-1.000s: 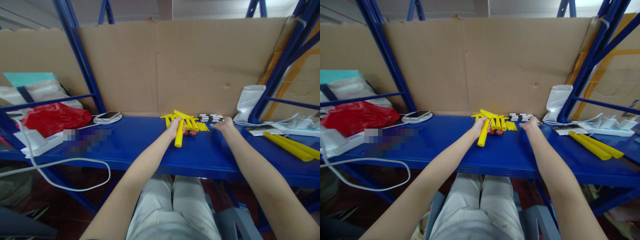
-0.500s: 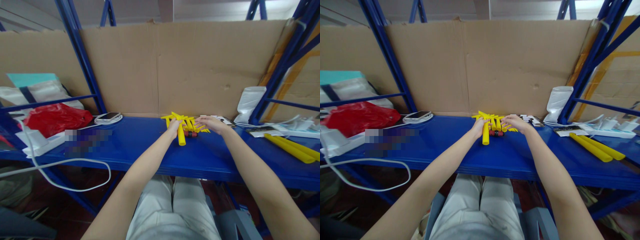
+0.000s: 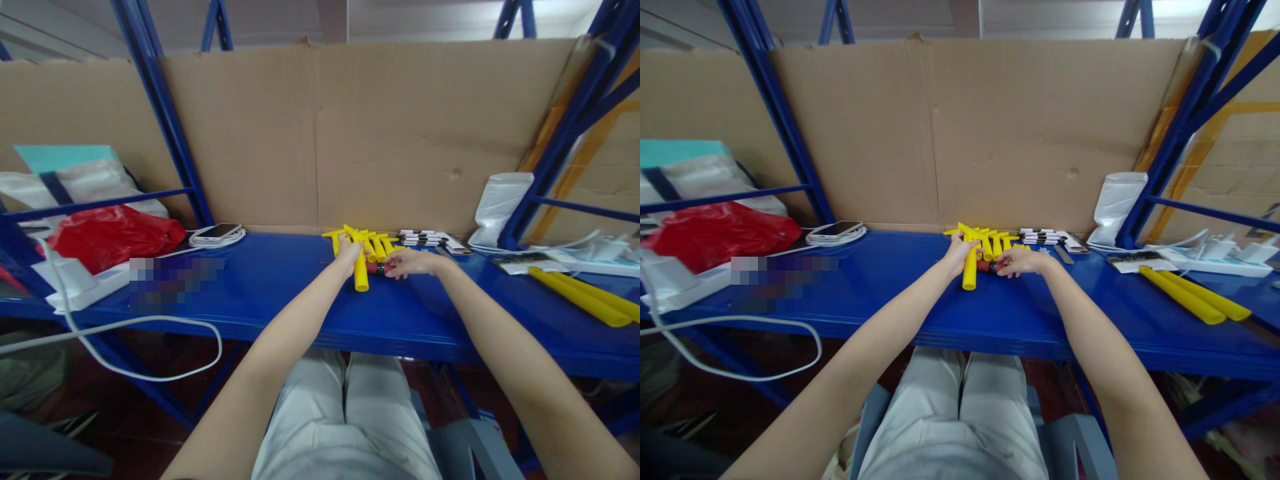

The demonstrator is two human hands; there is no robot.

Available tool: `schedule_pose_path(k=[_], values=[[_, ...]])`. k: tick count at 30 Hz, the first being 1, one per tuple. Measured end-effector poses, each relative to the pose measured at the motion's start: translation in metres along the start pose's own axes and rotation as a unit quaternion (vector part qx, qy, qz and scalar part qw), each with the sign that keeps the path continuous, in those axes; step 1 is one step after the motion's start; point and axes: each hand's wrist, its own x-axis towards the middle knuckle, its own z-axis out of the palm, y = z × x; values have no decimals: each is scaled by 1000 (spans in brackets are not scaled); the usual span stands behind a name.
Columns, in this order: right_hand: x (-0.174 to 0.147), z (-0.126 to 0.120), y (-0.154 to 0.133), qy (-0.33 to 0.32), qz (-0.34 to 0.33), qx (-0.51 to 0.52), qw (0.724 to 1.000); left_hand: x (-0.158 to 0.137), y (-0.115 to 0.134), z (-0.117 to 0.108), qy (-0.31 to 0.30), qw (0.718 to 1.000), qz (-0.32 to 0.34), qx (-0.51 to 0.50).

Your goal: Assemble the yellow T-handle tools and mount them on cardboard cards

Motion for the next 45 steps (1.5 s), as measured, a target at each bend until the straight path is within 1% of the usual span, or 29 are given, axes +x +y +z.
schedule_pose_path(k=[2, 7, 14, 18, 21, 25, 27, 29, 30, 32, 34, 36, 40, 45], values=[[0, 0, -1, -8, 9, -23, 1000, 0, 0, 0, 0, 1000, 6, 6], [-2, 1, -6, -17, 57, -105, 993, -2, -1, 1, 0, 1000, 18, 22], [-1, 11, -14, -11, 47, -164, 985, -2, 0, 1, -2, 1000, 15, 26], [-2, 13, -18, 0, 34, -167, 985, -4, 2, 0, -2, 1000, 16, 15], [-6, 10, -21, 18, 11, -140, 990, -6, 4, 1, -4, 1000, 16, 7], [-15, 3, -26, 51, 13, -55, 997, -8, 8, 1, -3, 1000, 26, -13], [-17, -1, -28, 84, 12, -4, 996, -9, 10, 0, 1, 999, 38, -33], [-18, -5, -28, 125, -2, 72, 990, -8, 12, 0, 4, 998, 48, -49], [-17, -6, -28, 150, -17, 117, 982, -8, 12, -1, 7, 997, 48, -52], [-16, -8, -30, 210, -58, 199, 956, -5, 11, -2, 15, 998, 42, -50], [-14, -10, -31, 280, -96, 255, 921, -3, 9, -3, 22, 999, 32, -37], [-12, -11, -34, 346, -119, 290, 884, 0, 5, -4, 23, 999, 19, -16], [-12, -17, -37, 449, -129, 330, 820, 1, 0, -3, 9, 1000, 2, 20], [-16, -27, -38, 547, -101, 394, 732, 0, 1, -4, -2, 999, -4, 34]])
